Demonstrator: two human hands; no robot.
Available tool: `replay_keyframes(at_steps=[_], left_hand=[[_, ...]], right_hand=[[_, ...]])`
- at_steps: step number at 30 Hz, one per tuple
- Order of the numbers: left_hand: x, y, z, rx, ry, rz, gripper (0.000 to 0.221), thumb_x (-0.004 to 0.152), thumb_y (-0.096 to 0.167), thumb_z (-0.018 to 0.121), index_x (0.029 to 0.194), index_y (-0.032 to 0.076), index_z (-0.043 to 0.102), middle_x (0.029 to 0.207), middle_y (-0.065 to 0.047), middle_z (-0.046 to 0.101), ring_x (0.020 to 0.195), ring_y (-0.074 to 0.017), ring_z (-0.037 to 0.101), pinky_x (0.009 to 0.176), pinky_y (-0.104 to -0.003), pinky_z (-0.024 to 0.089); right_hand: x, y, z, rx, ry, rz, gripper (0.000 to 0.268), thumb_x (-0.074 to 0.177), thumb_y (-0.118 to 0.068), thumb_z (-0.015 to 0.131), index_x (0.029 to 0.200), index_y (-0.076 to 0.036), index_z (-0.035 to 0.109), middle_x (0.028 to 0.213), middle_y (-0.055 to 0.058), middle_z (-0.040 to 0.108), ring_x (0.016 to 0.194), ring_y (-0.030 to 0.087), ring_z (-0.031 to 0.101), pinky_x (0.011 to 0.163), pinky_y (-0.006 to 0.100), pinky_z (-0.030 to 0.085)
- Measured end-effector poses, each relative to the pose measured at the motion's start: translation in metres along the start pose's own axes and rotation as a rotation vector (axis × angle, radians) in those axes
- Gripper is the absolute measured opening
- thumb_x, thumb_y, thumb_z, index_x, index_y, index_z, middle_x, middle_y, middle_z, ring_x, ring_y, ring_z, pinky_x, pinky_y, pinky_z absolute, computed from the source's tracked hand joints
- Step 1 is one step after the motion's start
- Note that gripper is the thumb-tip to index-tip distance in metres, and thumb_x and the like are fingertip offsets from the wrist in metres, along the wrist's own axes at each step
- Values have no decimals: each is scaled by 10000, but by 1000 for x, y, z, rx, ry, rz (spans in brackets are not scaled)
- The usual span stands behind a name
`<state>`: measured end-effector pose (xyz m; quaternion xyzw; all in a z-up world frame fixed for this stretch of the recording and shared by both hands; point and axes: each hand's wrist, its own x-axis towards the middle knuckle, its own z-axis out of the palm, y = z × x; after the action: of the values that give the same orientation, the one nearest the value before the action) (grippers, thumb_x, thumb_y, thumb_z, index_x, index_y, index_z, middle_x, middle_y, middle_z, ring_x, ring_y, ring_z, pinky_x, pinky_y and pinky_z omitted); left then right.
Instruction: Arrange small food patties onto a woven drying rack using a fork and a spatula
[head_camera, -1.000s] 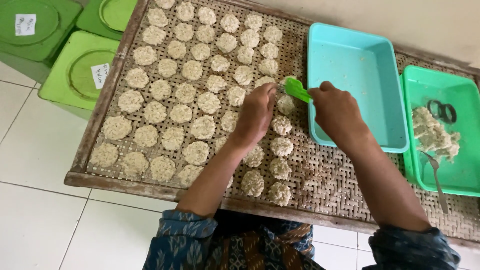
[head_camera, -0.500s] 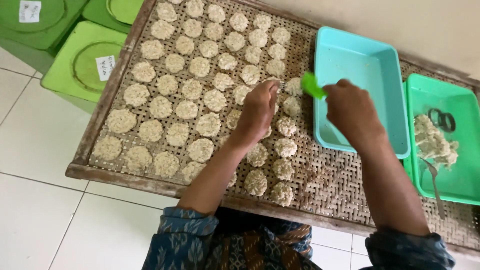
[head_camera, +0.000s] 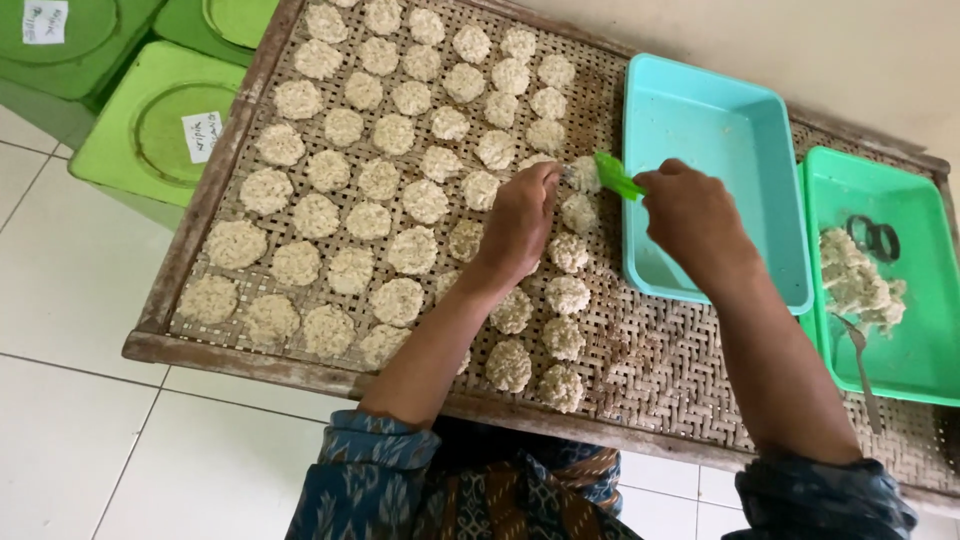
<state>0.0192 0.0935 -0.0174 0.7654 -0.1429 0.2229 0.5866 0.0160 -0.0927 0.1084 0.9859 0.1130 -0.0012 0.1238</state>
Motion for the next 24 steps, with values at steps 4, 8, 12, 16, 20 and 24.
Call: replay_keyframes(at_steps=[4, 8, 12, 16, 20, 24], left_hand=[[-1, 25, -21, -99, -36, -34, 286, 1100, 120, 443, 1236, -59, 619, 1071, -280, 702, 1003, -391, 733, 900, -434, 616], [1, 51, -41, -169, -17, -57, 290, 1108, 105, 427, 1276, -72, 583, 1109, -301, 685, 1026, -402, 723, 924, -441, 608], [3, 58, -49, -159, 20, -16, 269, 1101, 96, 450, 1259, -79, 578, 1099, -310, 680, 1035, -419, 718, 940, -459, 605], [1, 60, -52, -172, -6, -22, 280, 1101, 91, 444, 1268, -95, 569, 1129, -322, 671, 1089, -424, 700, 994, -461, 583], [1, 59, -54, -186, 8, -30, 279, 1102, 92, 448, 1276, -88, 570, 1137, -325, 669, 1088, -426, 699, 992, -469, 583], [3, 77, -67, -192, 12, -85, 292, 1108, 100, 427, 1286, -87, 562, 1159, -329, 664, 1105, -425, 697, 1011, -473, 574]], right_hand=[[-6, -2, -14, 48, 124, -20, 248, 998, -58, 631, 1211, -87, 755, 1056, 190, 696, 806, 488, 729, 637, 591, 623], [1, 1, 1, -20, 98, -41, 237, 978, -56, 648, 1173, -97, 777, 1017, 159, 722, 794, 423, 748, 658, 534, 635], [-5, -1, -15, -29, 100, -49, 193, 996, -64, 636, 1123, -87, 778, 1012, 156, 723, 770, 439, 744, 643, 541, 627], [-7, 2, -4, 52, 112, -3, 253, 1000, -124, 655, 1217, -169, 777, 1058, 151, 729, 778, 447, 744, 686, 566, 629], [-11, -2, -6, 10, 84, -43, 271, 977, -85, 659, 1211, -148, 781, 1050, 144, 743, 822, 433, 751, 711, 537, 643], [-10, 1, -6, 149, 189, -73, 256, 1005, -132, 673, 1250, -121, 744, 1101, 185, 711, 839, 488, 723, 680, 588, 624]])
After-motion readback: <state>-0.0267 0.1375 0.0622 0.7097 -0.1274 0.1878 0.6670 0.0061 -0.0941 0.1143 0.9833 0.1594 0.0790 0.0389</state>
